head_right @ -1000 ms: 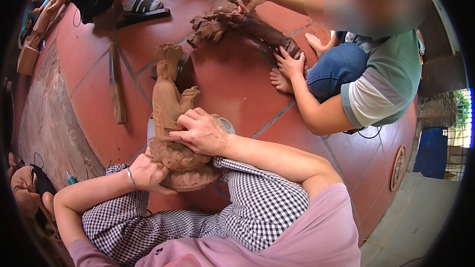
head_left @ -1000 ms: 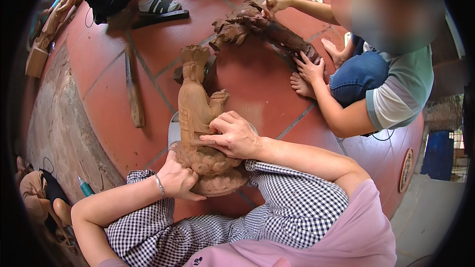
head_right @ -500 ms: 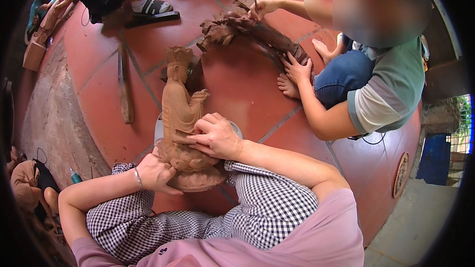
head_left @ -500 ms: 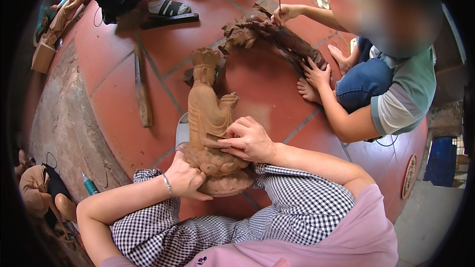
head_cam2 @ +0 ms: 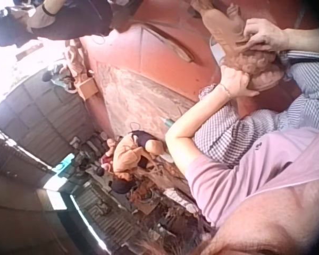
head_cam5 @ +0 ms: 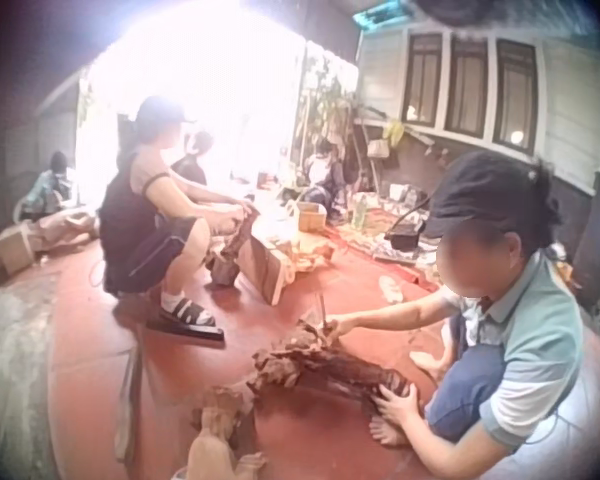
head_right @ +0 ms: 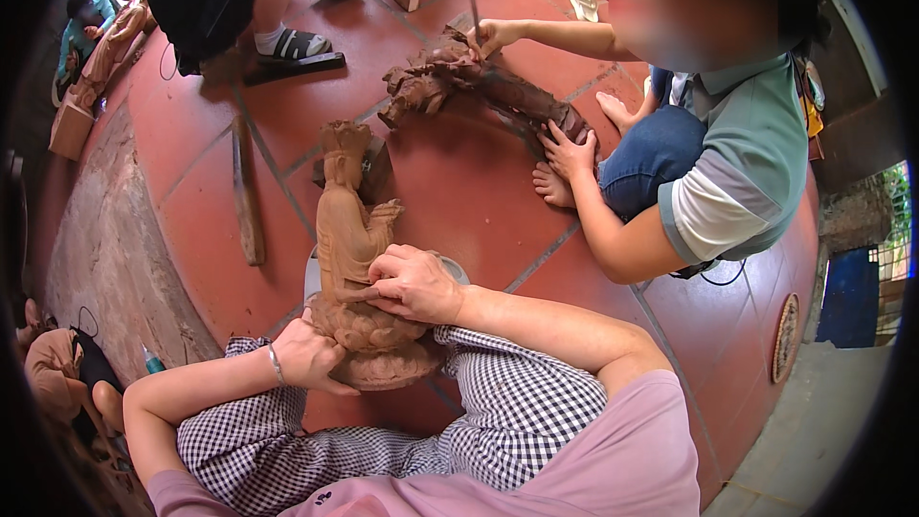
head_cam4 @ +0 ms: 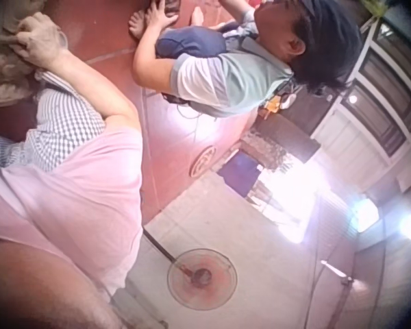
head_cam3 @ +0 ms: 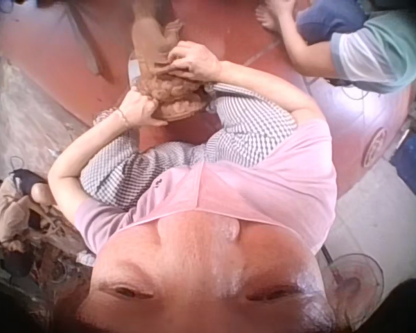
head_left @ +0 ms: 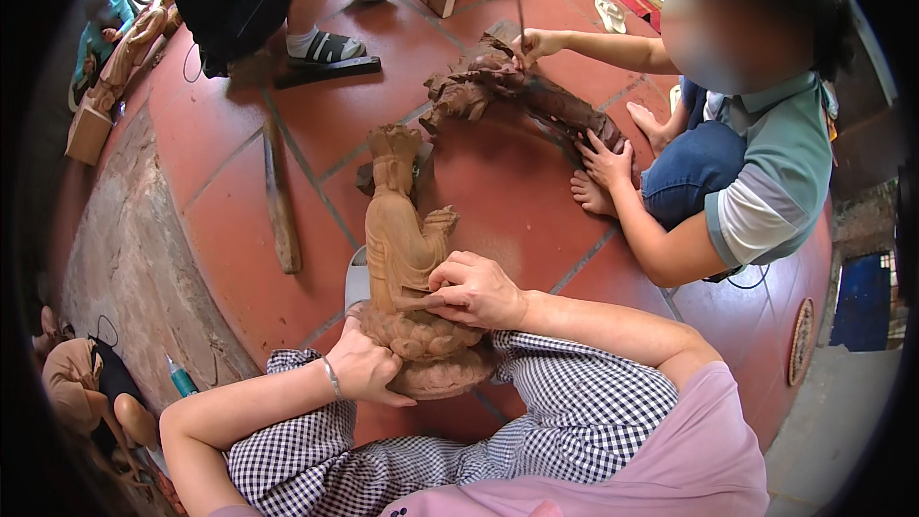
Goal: The person carves a wooden sculpture of a seated figure using a small carving tool. They refine the details of the figure's clothing and base while sitting on the floor in a workshop.
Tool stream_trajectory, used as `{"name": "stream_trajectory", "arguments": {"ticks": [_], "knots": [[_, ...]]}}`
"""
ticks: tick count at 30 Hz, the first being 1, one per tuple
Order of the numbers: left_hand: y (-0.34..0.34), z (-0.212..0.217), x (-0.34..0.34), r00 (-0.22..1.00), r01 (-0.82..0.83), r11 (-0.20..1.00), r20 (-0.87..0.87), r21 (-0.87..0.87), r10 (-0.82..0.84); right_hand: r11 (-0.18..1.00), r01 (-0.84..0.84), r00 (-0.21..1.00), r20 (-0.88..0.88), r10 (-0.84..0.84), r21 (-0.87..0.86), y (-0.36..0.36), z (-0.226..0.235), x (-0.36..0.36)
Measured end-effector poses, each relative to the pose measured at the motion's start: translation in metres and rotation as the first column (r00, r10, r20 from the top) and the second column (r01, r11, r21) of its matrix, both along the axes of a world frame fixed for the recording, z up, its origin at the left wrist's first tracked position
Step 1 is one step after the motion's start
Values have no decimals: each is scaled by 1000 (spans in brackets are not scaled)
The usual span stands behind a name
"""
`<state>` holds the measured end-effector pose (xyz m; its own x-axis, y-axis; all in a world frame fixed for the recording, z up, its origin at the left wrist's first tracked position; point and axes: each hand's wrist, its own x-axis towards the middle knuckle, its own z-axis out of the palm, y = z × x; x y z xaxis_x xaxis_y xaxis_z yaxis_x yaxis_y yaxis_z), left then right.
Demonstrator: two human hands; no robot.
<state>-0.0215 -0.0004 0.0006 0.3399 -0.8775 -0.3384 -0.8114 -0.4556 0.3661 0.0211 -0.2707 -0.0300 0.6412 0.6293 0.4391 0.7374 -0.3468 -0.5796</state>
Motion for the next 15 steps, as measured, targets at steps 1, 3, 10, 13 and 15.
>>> {"name": "stream_trajectory", "arguments": {"ticks": [1,3,10,13,15], "knots": [[-2,2,1,1000,1,1000,-13,22,-1,1000,-7,1000,5,7,-4,0,-1,0],[-3,3,3,1000,4,1000,-10,22,-4,1000,-21,1000,14,21,-15,-1,1,2],[-3,2,1,999,-14,998,-46,60,17,993,3,995,102,9,-121,-4,10,-1],[-2,2,2,1000,-9,1000,10,-23,9,988,-1,991,131,22,-155,-5,11,1],[-1,-1,2,1000,-3,998,31,-69,5,977,-9,987,157,43,-212,3,13,8]]}}
